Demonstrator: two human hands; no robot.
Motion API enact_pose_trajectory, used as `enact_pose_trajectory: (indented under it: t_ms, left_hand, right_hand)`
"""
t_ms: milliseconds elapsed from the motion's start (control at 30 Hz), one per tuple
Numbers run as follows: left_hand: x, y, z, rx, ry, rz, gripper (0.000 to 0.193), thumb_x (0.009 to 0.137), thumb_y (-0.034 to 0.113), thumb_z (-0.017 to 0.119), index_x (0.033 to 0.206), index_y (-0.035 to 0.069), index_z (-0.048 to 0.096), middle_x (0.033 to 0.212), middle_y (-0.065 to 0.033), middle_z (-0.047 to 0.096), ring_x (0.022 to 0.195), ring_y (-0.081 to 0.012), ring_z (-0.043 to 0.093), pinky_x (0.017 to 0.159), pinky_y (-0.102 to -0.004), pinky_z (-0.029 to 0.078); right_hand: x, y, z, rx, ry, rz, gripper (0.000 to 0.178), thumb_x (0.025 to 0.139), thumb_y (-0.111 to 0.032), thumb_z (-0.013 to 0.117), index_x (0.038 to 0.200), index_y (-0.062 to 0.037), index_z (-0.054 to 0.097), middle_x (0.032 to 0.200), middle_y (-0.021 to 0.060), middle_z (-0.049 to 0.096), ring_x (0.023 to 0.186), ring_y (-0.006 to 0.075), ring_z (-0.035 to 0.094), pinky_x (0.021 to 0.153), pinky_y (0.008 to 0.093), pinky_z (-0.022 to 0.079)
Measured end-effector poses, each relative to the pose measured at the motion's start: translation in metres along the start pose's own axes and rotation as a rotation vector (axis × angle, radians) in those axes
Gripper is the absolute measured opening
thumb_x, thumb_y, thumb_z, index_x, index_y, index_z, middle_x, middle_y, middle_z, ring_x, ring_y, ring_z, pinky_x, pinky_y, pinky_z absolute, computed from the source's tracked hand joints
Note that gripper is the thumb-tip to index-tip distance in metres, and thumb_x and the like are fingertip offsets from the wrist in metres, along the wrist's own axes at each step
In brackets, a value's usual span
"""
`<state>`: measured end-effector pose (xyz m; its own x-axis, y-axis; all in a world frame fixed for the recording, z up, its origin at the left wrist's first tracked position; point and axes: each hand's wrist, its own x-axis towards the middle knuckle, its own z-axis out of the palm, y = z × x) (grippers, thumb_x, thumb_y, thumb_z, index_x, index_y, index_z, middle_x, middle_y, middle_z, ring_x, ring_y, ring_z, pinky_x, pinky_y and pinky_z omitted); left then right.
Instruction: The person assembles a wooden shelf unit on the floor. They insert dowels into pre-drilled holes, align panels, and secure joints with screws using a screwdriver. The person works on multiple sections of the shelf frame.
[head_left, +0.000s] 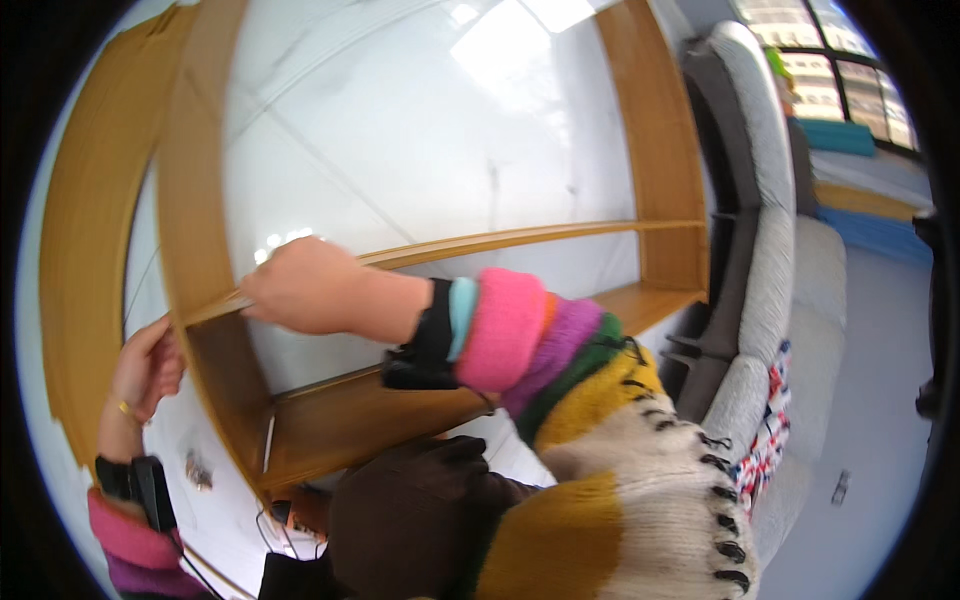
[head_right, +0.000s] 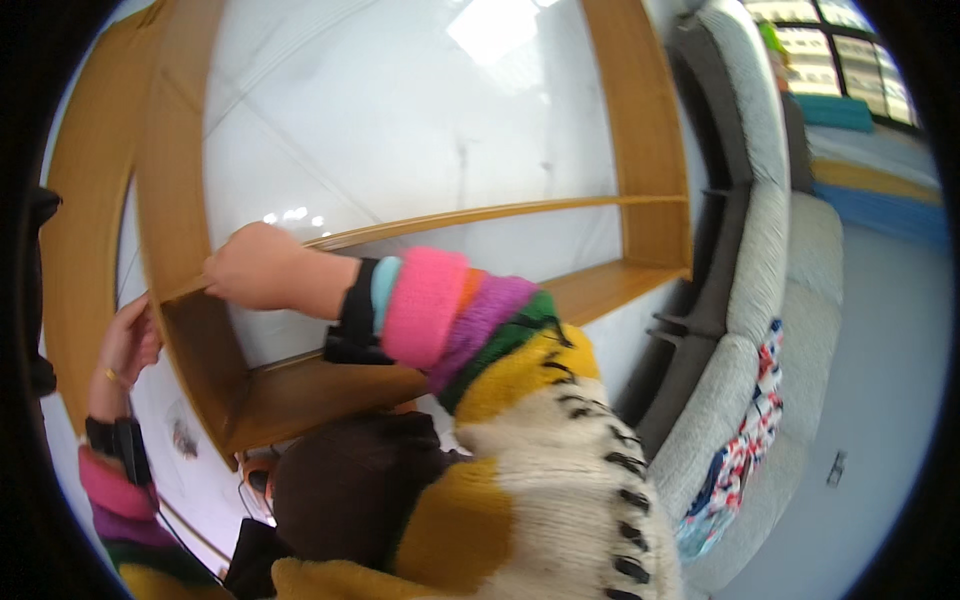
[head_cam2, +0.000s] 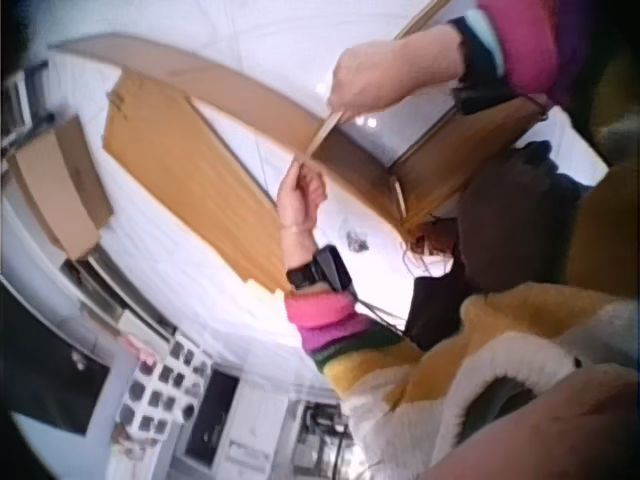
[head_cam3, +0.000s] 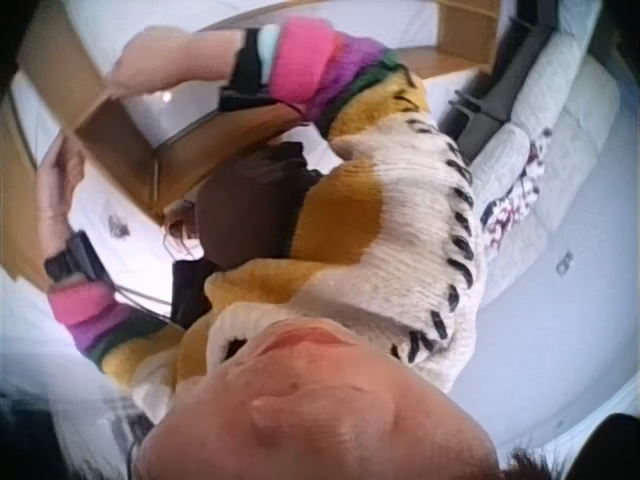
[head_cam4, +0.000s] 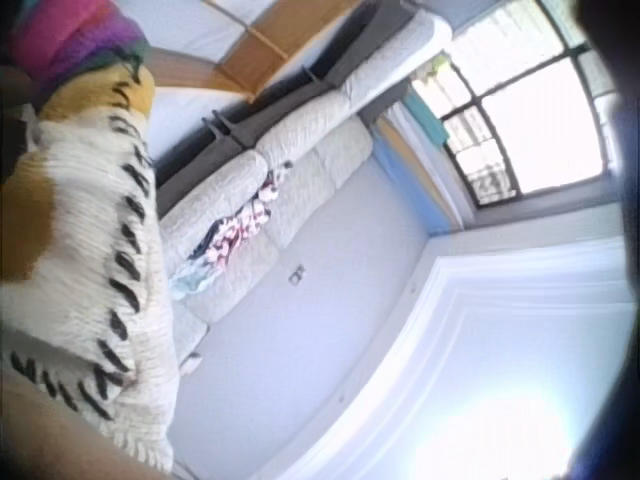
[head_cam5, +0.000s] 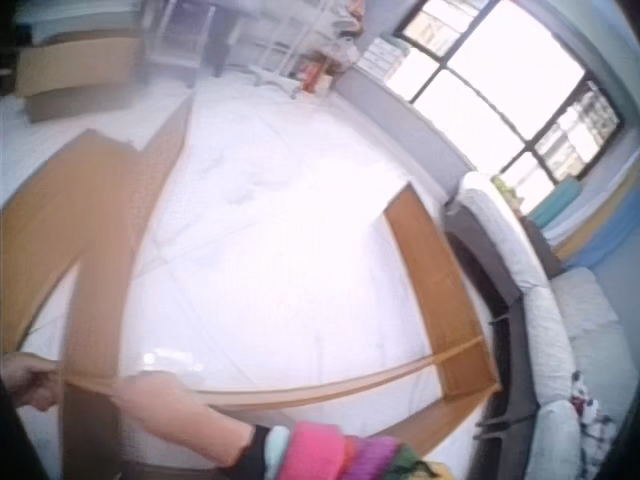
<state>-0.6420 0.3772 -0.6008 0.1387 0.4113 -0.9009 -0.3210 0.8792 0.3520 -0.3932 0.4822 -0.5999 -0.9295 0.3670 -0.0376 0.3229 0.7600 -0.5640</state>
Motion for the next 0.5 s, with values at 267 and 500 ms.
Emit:
enact_pose_trajectory:
  t_ms: [267,500]
  left_hand:
    - [0.013,0.003,0.014,-0.15,-0.287,-0.013,0.032,0.084,0.038,0.055,0.066,0.012,0.05,0.051,0.0059,0.033,0.046,-0.0041,0.032,0.038,-0.0181,0.025]
    - [0.012,0.006,0.034,-0.256,-0.203,0.04,0.024,0.086,0.028,0.054,0.068,0.013,0.048,0.057,0.0048,0.037,0.049,-0.0046,0.033,0.04,-0.0173,0.026]
  right_hand:
    - [-0.012,-0.001,-0.013,-0.257,-0.004,0.05,0.021,0.081,-0.026,0.061,0.076,-0.0068,0.053,0.062,0.0089,0.056,0.061,0.0267,0.057,0.055,0.0371,0.046]
    - [-0.013,0.005,-0.022,-0.287,-0.004,-0.009,0.026,0.081,-0.028,0.06,0.071,-0.0068,0.049,0.056,0.0077,0.054,0.057,0.0254,0.057,0.053,0.0352,0.046]
